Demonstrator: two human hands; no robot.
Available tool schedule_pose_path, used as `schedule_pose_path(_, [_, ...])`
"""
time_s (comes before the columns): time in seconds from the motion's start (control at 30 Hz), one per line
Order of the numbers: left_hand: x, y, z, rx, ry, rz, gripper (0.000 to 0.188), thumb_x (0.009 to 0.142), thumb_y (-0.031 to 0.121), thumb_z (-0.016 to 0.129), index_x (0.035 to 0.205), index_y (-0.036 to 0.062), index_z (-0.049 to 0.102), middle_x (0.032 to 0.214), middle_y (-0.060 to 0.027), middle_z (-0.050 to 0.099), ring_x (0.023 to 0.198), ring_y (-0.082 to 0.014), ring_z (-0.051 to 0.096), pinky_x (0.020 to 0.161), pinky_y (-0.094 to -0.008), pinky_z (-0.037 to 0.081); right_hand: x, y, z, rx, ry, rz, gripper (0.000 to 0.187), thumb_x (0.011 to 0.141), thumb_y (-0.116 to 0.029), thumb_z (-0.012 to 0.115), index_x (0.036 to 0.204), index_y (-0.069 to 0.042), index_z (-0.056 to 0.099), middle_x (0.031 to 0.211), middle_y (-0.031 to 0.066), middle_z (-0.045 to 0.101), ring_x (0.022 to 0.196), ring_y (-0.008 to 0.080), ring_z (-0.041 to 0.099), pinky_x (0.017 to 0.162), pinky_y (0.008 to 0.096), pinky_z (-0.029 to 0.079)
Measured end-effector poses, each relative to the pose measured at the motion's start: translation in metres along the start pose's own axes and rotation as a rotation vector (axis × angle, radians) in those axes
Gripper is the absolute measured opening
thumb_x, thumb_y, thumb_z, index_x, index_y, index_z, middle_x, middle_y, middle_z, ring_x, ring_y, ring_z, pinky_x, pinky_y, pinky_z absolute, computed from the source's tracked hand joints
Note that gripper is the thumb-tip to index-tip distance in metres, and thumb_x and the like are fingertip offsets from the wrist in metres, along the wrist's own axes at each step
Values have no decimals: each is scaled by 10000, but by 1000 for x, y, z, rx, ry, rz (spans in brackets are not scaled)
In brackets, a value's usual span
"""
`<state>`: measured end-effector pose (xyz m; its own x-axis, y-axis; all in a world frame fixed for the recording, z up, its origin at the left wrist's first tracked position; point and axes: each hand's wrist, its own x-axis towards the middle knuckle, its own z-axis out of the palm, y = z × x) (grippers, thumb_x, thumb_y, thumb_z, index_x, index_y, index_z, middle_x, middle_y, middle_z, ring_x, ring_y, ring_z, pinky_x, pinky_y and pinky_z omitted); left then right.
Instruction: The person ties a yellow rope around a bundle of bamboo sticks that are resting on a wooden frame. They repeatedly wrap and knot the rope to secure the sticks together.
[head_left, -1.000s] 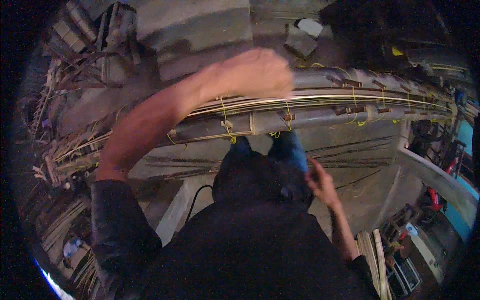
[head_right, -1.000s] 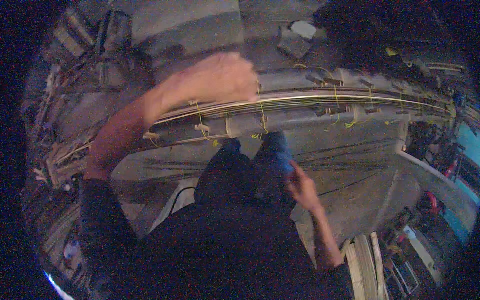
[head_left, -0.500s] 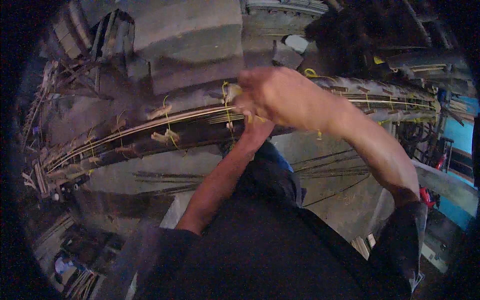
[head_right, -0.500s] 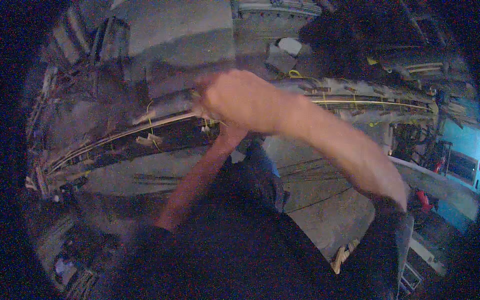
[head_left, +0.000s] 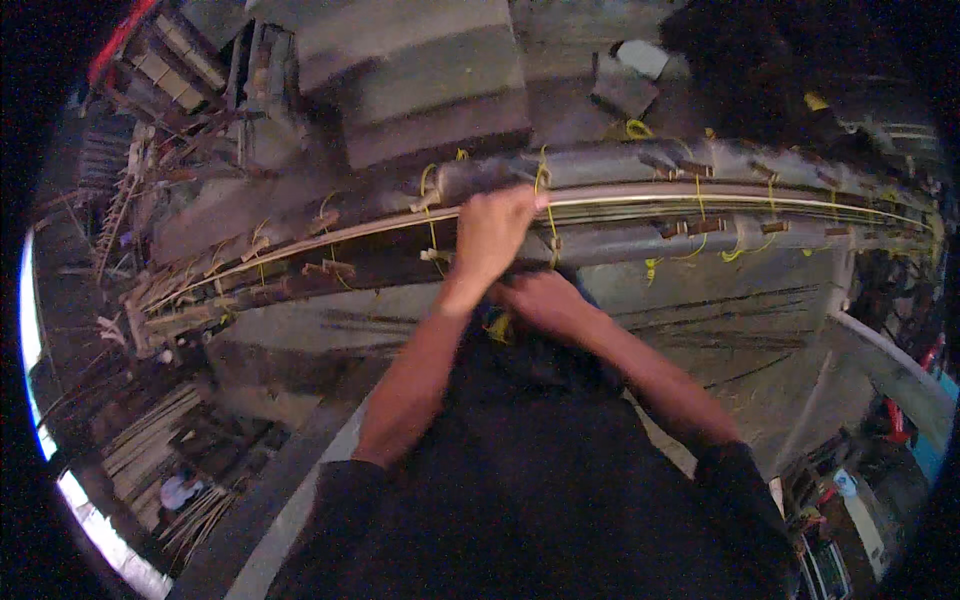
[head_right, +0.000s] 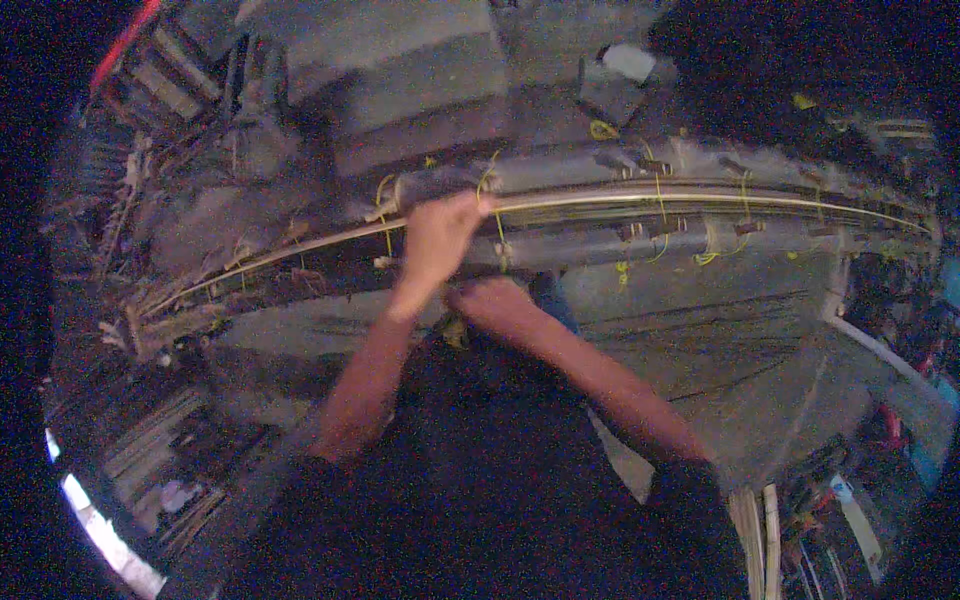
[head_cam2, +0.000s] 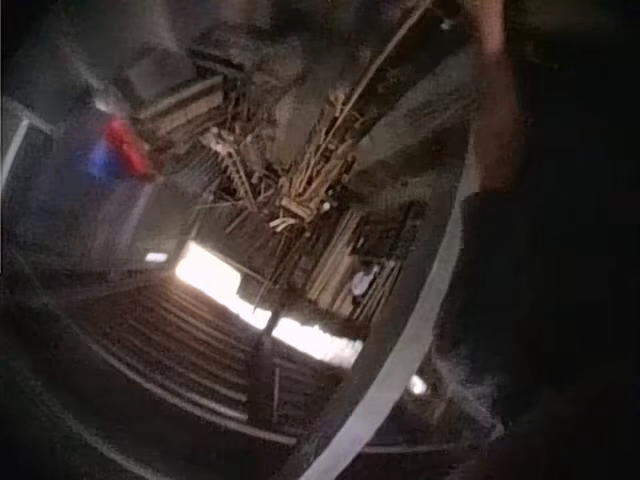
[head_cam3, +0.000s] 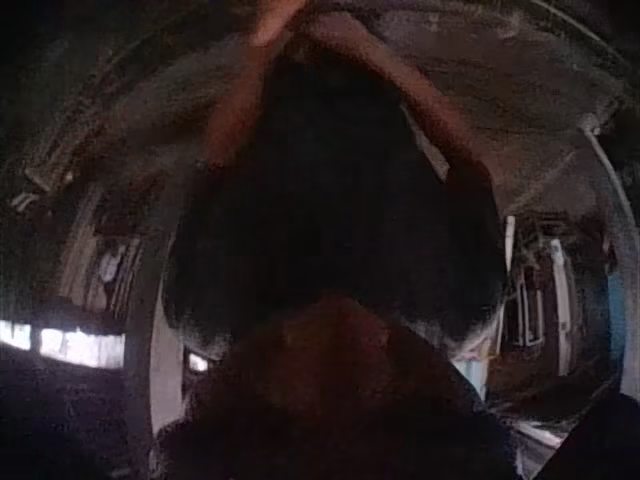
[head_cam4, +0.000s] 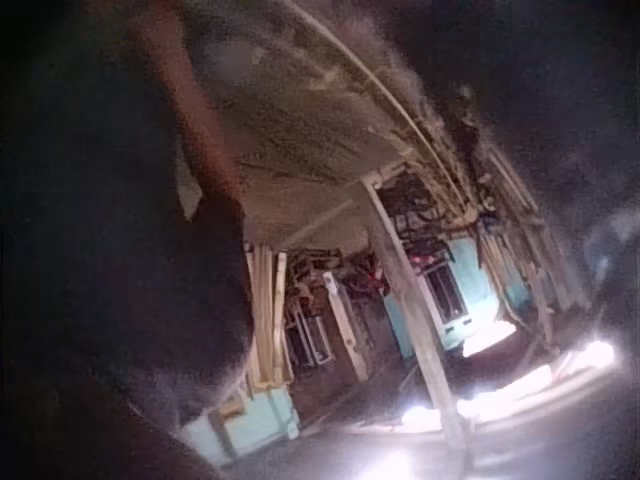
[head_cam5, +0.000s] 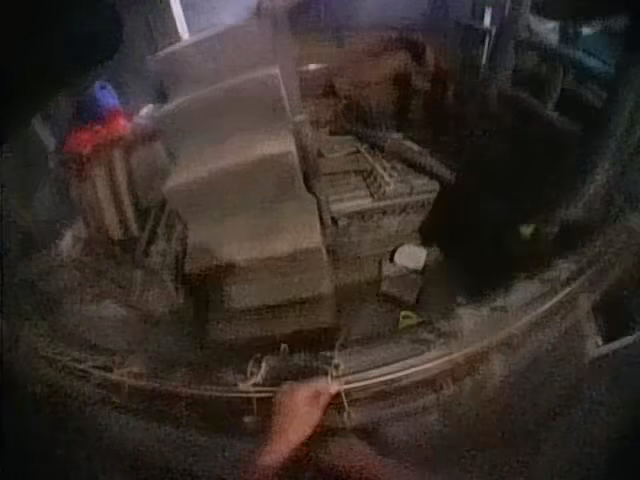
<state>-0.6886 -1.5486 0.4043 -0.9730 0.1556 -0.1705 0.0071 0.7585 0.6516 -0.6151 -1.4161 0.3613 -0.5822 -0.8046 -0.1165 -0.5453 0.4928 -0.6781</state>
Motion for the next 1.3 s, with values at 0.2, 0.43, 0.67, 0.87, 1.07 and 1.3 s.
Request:
schedule_pose_path(0.2, [113,-2,-21,-586,-60,-189,322,877,315,500,757,21,555,638,-10,483,585,-132,467,551,-299,406,-3,-2,-52,213,218,-295,269,701,-98,611,966,-111,569,784,107,612,738,315,586,659,412,495])
schedule_pose_path(0.43, [153,-59,-6,-253,-251,-65,299,843,339,526,871,56,617,784,-98,618,711,-199,590,662,-358,450,15,46,-145,-667,28,402,194,663,-52,646,856,-66,633,759,90,620,693,297,600,623,349,494])
schedule_pose_path(0.67, [34,-116,-164,-537,-47,109,301,926,249,470,979,-15,605,918,-97,652,860,-169,619,781,-298,474,-43,-99,-38,644,348,566,110,766,57,568,803,-29,625,691,73,583,654,121,554,606,259,456])
schedule_pose_path(0.87, [-44,-143,-167,-868,-273,139,252,937,193,462,967,-17,597,898,-89,647,856,-144,620,772,-274,485,26,-75,-87,-444,640,765,199,731,-46,606,928,-72,623,905,123,629,814,307,612,704,375,491])
schedule_pose_path(1.07, [-63,-135,-172,-741,-297,296,225,926,169,484,976,-18,598,907,-85,652,878,-148,619,791,-274,483,51,-3,-132,-521,121,452,136,760,-138,577,871,-76,623,814,85,614,782,313,595,672,400,479])
schedule_pose_path(1.3, [-81,-183,-170,-854,-104,94,241,930,206,471,975,5,595,908,-69,638,874,-146,606,803,-290,467,16,-42,-61,-287,438,570,161,780,-127,598,914,-56,650,830,129,641,768,303,627,695,379,490])
